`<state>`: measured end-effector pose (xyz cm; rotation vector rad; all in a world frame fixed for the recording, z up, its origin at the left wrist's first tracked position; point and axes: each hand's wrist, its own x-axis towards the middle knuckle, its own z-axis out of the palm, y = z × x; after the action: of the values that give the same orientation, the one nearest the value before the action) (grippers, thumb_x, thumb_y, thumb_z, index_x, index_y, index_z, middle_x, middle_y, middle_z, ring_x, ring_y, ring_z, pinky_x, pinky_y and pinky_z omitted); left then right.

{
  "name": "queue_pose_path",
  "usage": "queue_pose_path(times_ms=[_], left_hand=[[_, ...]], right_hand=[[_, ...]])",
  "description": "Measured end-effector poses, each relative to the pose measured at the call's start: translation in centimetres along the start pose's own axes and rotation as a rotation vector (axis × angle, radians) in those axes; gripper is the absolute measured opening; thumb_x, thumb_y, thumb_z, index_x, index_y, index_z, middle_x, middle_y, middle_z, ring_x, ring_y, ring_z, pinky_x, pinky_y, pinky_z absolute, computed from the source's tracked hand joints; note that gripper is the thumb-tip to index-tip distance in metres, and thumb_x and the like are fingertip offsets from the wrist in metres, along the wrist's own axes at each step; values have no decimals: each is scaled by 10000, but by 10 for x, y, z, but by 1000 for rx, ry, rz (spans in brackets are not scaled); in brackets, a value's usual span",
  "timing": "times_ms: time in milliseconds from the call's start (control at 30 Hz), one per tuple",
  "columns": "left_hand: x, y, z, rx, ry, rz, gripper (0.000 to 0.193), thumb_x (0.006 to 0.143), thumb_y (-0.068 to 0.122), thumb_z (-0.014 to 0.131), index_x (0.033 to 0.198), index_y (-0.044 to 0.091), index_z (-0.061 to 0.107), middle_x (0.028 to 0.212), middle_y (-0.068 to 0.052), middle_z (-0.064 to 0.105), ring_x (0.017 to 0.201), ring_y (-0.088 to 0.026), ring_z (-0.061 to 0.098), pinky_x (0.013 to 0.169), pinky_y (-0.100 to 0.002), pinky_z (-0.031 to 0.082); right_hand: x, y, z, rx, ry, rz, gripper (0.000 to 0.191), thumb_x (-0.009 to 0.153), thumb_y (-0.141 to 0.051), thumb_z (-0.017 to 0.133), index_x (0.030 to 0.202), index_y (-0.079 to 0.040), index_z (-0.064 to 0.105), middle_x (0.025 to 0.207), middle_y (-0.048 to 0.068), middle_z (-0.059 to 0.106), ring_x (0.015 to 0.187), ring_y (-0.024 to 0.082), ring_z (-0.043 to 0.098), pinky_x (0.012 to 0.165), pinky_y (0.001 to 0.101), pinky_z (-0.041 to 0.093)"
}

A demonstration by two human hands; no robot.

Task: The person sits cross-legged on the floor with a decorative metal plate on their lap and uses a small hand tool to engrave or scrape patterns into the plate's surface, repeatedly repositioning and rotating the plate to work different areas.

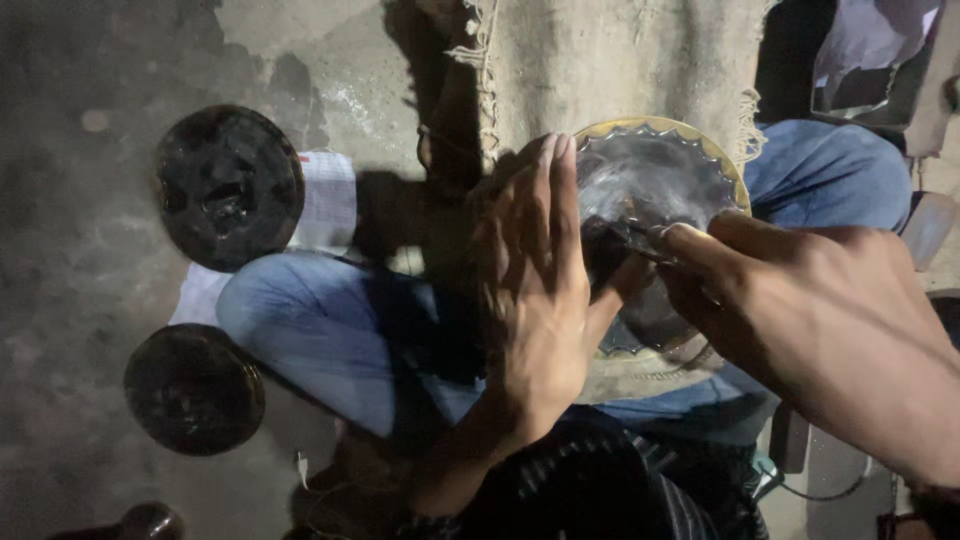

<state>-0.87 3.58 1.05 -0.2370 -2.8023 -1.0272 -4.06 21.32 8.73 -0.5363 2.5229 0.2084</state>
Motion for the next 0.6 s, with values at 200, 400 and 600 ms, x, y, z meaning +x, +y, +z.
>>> queue_pose_path(times_ms=[200,400,600], left_hand=[[-2,-3,0,-21,24,-5,1159,882,484,817,1648,41,68,1683,-179,304,1538,-374,410,1302,-579,304],[-1,-2,-2,-50,14,-10,1214,797,431,864,1630,34,75,1665,-194,313,1517,-381,411,1300,-579,288],[-1,-1,-2,-59,-2,-15,1261,767,411,892,1630,43,49,1667,-201,295,1531,-387,384,1298,-585,281]], right_hand=[[-5,-10,-2,86,86,37,313,955,-319,639,1242,-206,693,854,-12,713,459,147,629,402,313,481],[-9,-11,-1,172,151,52,220,934,-312,672,1083,-156,717,848,0,719,485,169,665,430,338,508],[-10,-9,2,116,66,93,237,947,-350,688,1105,-176,719,834,-13,714,511,155,677,459,328,524]])
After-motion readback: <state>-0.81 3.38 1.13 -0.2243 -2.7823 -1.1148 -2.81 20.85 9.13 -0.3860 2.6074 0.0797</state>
